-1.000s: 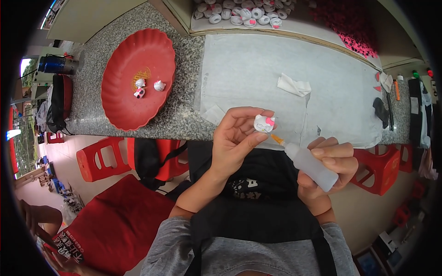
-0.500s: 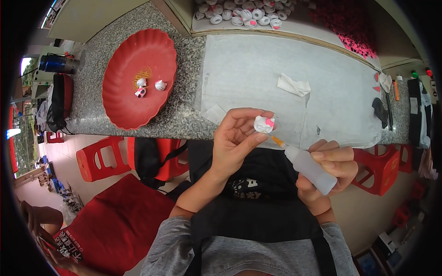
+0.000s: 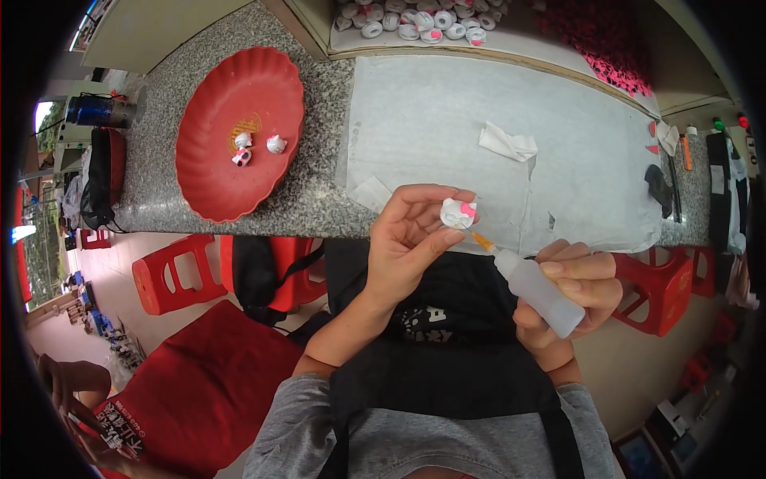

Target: Applying glue to small toy components and joining them together.

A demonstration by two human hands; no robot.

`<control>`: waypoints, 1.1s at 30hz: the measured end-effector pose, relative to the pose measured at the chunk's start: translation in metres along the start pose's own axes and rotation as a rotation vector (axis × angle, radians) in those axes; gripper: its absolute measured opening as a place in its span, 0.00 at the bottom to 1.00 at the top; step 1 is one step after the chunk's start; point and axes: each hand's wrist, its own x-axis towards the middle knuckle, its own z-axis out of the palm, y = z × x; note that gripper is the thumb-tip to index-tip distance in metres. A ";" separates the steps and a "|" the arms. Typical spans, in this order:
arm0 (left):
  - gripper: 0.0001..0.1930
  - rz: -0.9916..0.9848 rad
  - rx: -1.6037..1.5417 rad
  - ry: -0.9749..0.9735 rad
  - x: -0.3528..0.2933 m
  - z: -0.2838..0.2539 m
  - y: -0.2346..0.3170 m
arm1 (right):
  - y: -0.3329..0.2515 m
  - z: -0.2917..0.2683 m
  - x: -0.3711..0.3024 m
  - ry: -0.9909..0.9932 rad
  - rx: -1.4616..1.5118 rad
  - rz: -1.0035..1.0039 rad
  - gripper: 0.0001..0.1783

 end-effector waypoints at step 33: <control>0.11 0.194 1.063 -0.118 0.074 -0.016 0.016 | 0.020 -0.039 -0.012 0.420 0.116 0.499 0.16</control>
